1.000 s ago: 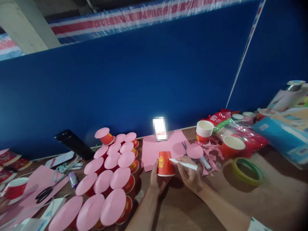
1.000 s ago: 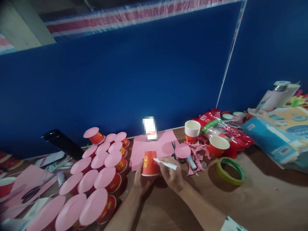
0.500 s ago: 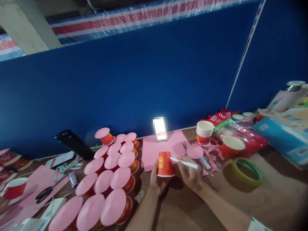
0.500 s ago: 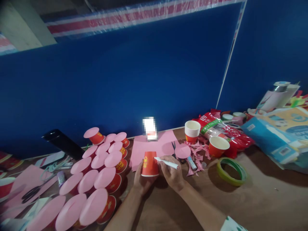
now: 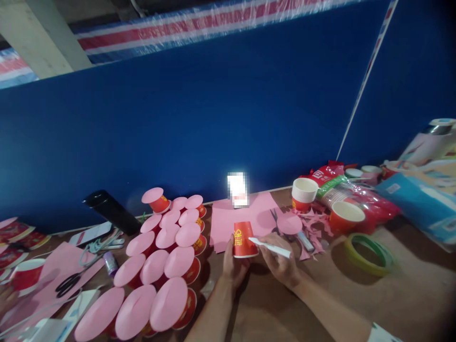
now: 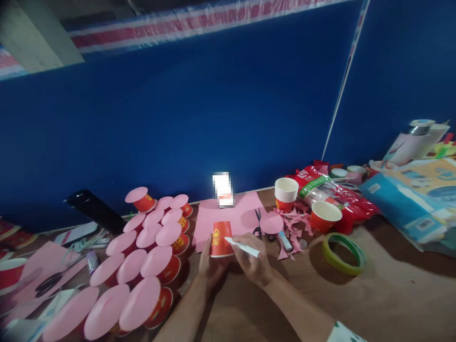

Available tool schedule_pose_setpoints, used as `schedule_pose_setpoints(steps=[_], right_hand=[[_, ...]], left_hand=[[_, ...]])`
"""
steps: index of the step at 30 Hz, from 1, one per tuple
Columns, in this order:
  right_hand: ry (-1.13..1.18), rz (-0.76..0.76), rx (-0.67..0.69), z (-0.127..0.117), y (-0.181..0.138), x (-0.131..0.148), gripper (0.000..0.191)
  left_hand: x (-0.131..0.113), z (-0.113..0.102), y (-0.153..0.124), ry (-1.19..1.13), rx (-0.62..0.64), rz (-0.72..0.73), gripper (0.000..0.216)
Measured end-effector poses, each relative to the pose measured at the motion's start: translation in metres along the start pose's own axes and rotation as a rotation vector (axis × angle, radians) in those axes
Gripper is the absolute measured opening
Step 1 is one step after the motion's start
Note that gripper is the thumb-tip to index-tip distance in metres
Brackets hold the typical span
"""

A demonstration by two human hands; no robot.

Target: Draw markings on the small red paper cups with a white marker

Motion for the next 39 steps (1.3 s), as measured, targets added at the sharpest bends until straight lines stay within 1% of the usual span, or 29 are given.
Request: schedule_pose_setpoints(steps=[4, 13, 18, 25, 29, 33, 39], right_hand=[[0.015, 0.026, 0.030, 0.0003, 0.0008, -0.0001, 0.012], [0.014, 0.012, 0.021, 0.0045, -0.0045, -0.0042, 0.012], [0.003, 0.020, 0.053, 0.0059, -0.0043, -0.0032, 0.012], [0.037, -0.004, 0.048, 0.0049, -0.0024, -0.0009, 0.015], [0.021, 0.004, 0.045, 0.0038, -0.0016, -0.0011, 0.015], [0.025, 0.005, 0.036, 0.0027, -0.0005, -0.0004, 0.013], [0.019, 0.006, 0.033, 0.0026, 0.0004, 0.0004, 0.013]], left_hand=[[0.0015, -0.0003, 0.0003, 0.012, -0.027, -0.003, 0.039], [0.0026, -0.0024, 0.0001, -0.004, -0.044, -0.005, 0.036], [0.0030, 0.0009, -0.0001, 0.028, 0.000, -0.011, 0.039], [0.0025, 0.0007, -0.0006, 0.006, -0.022, -0.003, 0.035], [0.0018, 0.0019, -0.0005, 0.019, -0.001, 0.004, 0.038], [-0.0016, 0.0026, -0.0014, -0.006, 0.009, 0.037, 0.035], [-0.0037, 0.0029, -0.0025, -0.051, 0.022, 0.027, 0.034]])
Point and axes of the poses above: each hand's wrist, its own y-axis towards the middle knuckle, its own z-axis out of the palm, x = y × z, the point moved 5 cm from there along y, towards the middle knuckle, and after that the axes turned 9 degrees about x, right-handed, at the moved point
